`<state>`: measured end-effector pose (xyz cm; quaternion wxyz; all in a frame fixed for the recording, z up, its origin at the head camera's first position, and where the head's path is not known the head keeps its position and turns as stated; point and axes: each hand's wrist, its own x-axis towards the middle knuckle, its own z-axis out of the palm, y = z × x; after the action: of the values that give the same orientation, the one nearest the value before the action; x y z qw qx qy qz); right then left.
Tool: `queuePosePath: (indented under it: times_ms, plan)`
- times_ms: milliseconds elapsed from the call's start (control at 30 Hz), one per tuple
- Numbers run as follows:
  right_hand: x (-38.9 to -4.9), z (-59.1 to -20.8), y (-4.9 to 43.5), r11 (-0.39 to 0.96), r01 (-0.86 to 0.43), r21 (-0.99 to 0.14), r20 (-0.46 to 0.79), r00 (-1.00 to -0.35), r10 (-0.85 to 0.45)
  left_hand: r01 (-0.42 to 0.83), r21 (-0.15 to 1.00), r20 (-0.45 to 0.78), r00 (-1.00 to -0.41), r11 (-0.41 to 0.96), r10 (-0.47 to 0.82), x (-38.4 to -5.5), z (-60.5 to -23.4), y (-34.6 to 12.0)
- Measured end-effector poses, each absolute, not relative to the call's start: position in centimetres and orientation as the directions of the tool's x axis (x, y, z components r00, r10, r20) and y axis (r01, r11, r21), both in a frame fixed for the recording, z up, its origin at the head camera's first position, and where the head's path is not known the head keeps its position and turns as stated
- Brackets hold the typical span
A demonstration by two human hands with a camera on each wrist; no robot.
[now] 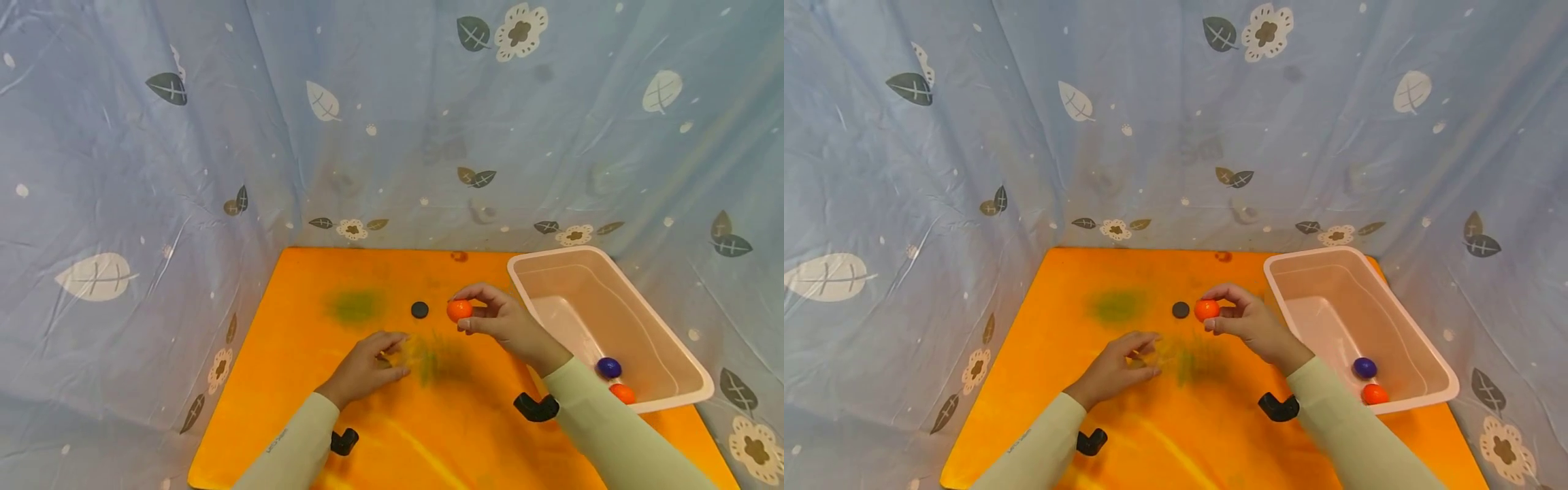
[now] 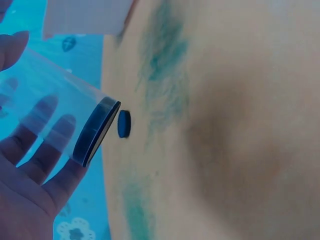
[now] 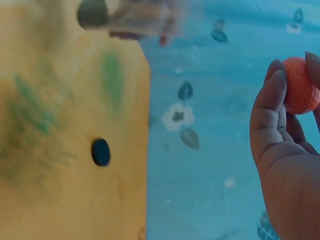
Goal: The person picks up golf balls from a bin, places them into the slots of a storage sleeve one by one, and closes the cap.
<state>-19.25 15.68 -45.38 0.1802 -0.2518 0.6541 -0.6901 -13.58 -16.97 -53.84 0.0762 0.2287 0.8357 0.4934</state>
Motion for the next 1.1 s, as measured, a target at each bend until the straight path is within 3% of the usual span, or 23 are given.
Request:
queuePosePath:
  times_ms: [367, 700, 1100]
  plan:
    - [-17.3, -47.2, 12.1, -0.024, -0.019, -1.000, 0.030, -0.772, -0.635, 0.294, 0.852, 0.090, -0.897, 0.433, 0.432, -13.7, -53.5, -16.9]
    - [-16.5, -48.4, 10.6, 0.041, -0.080, -0.996, 0.040, -0.802, -0.596, 0.300, 0.846, 0.087, -0.894, 0.442, 0.440, -13.7, -53.6, -16.9]
    - [-16.4, -49.4, 9.9, 0.064, -0.058, -0.996, 0.012, -0.823, -0.568, 0.306, 0.840, 0.088, -0.891, 0.447, 0.445, -13.8, -53.5, -16.8]
